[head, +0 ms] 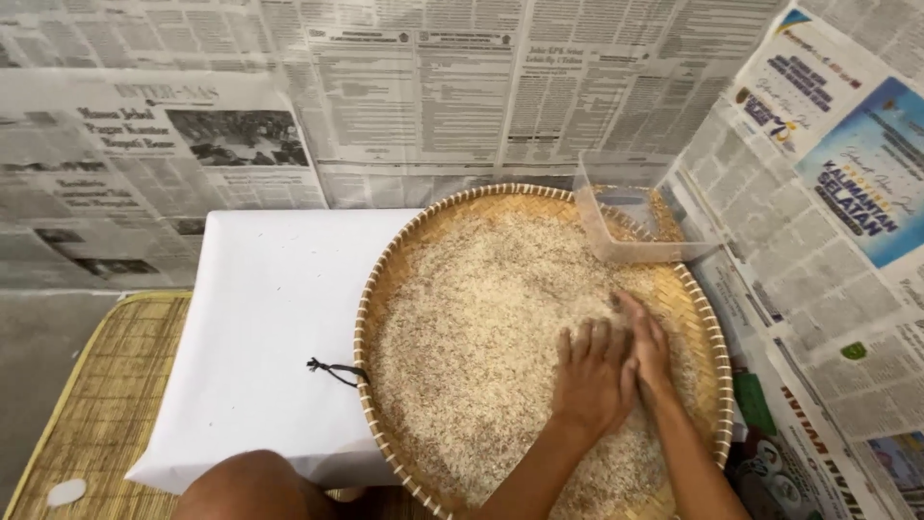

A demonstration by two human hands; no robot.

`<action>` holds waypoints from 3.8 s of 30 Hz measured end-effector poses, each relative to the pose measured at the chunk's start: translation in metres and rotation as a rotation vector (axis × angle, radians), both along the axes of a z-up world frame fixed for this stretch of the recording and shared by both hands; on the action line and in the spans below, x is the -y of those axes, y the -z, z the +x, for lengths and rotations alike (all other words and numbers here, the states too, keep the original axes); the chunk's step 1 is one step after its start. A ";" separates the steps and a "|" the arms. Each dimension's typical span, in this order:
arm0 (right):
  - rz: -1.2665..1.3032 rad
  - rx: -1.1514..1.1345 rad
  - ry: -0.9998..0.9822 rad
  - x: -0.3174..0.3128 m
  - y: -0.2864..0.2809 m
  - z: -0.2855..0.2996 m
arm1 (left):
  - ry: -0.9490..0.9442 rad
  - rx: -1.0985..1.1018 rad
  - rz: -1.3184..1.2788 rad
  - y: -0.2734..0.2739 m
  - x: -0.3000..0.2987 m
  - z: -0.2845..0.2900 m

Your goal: The person sits on the floor with a large round bamboo tray of rice on their lap and picks small foreign debris out of the rice by hand, placing the removed debris into a small plastic container beside the tray. They work through the rice a section at a time, raking and spreading it with their hands to uncover more debris.

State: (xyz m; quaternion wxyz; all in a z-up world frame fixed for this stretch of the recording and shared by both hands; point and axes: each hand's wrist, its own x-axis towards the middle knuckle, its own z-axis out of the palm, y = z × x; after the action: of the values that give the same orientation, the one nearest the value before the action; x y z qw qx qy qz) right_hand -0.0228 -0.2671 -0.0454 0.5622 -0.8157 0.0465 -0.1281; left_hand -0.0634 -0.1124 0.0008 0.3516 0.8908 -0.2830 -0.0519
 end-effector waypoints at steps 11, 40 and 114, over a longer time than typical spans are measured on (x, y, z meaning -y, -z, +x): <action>-0.070 0.032 0.048 -0.037 -0.036 -0.016 | -0.543 0.250 0.426 0.016 -0.139 0.077; -0.062 -0.028 0.108 -0.083 -0.069 -0.016 | -0.315 -0.399 -0.353 -0.027 -0.069 0.064; -0.758 -0.416 -0.171 -0.066 -0.182 0.019 | 0.250 0.002 0.803 -0.029 -0.136 0.080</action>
State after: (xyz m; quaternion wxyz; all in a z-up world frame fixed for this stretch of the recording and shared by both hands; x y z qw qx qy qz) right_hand -0.0041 -0.2010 0.1368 0.2105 -0.9736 0.0409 0.0779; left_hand 0.0162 0.0234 0.0298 -0.0325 0.9161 -0.3463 -0.1995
